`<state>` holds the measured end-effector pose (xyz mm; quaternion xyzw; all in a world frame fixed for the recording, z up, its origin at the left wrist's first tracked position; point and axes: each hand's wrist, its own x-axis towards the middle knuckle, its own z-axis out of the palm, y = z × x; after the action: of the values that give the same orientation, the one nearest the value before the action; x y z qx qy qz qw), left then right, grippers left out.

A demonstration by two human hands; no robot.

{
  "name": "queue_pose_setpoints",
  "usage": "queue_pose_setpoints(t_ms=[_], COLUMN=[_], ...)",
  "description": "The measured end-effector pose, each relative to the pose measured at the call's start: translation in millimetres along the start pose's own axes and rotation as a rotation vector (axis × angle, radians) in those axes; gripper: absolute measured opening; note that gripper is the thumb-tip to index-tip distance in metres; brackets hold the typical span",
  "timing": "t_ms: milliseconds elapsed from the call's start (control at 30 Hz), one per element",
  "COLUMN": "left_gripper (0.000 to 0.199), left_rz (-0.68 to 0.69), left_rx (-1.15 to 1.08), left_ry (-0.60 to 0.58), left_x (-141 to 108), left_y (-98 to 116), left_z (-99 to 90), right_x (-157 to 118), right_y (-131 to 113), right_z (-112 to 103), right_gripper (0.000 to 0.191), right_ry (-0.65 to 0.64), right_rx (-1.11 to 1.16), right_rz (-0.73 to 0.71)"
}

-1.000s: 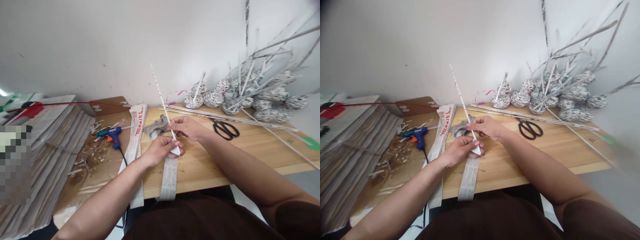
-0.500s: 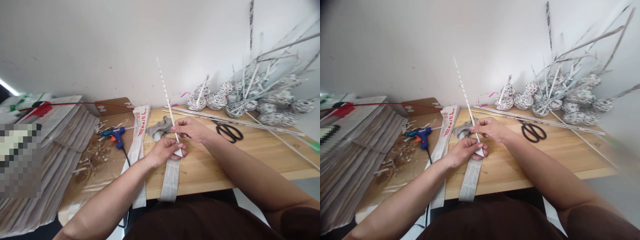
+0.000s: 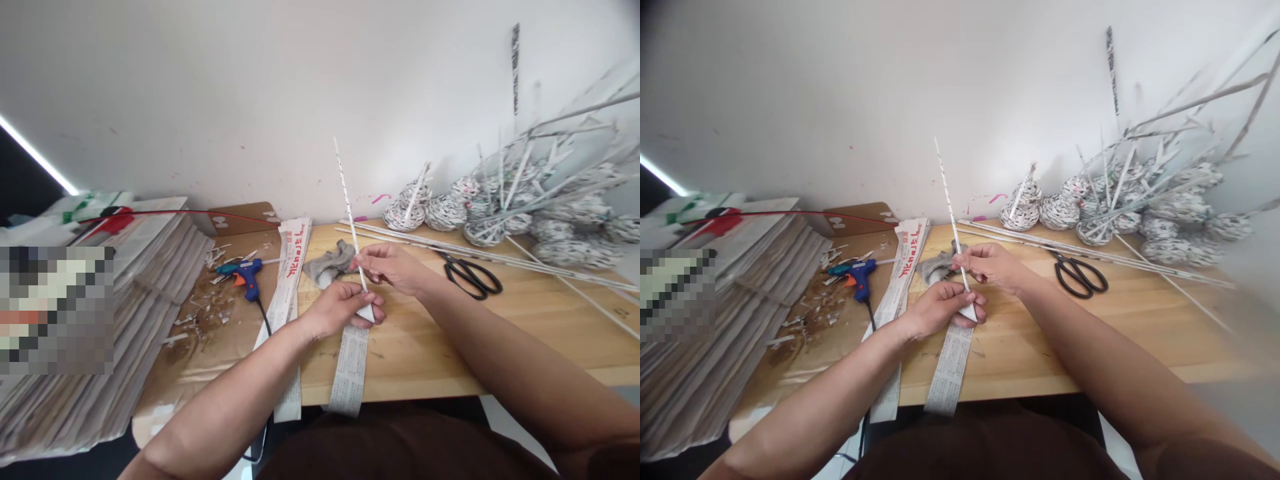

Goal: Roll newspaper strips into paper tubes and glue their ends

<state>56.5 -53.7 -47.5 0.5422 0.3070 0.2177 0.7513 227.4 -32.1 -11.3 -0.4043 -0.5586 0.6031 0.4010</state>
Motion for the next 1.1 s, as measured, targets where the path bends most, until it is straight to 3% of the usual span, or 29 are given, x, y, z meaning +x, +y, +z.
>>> queue_pose_setpoints(t_ms=[167,367,567,733,1100], left_gripper=[0.042,0.04,0.041,0.041,0.044], left_rz=[-0.003,0.012,-0.004,-0.021,-0.014], left_rx=[0.026,0.037,0.062,0.074,0.06], left_ry=[-0.026,-0.059,-0.062,-0.061,-0.097], left_x=[-1,0,0,-1,-3], left_y=[1,-2,-2,-2,-2], left_z=[-0.1,-0.5,0.5,1.8,1.7], right_x=[-1,1,3,5,5], right_y=[2,5,4,6,6], right_z=[-9,-8,-10,-11,-12], right_gripper=[0.039,0.025,0.03,0.028,0.026], right_ry=[-0.149,-0.04,-0.03,0.087,0.098], right_rx=[-0.029,0.001,0.023,0.074,0.108], right_rz=[0.026,0.006,-0.024,-0.072,-0.111])
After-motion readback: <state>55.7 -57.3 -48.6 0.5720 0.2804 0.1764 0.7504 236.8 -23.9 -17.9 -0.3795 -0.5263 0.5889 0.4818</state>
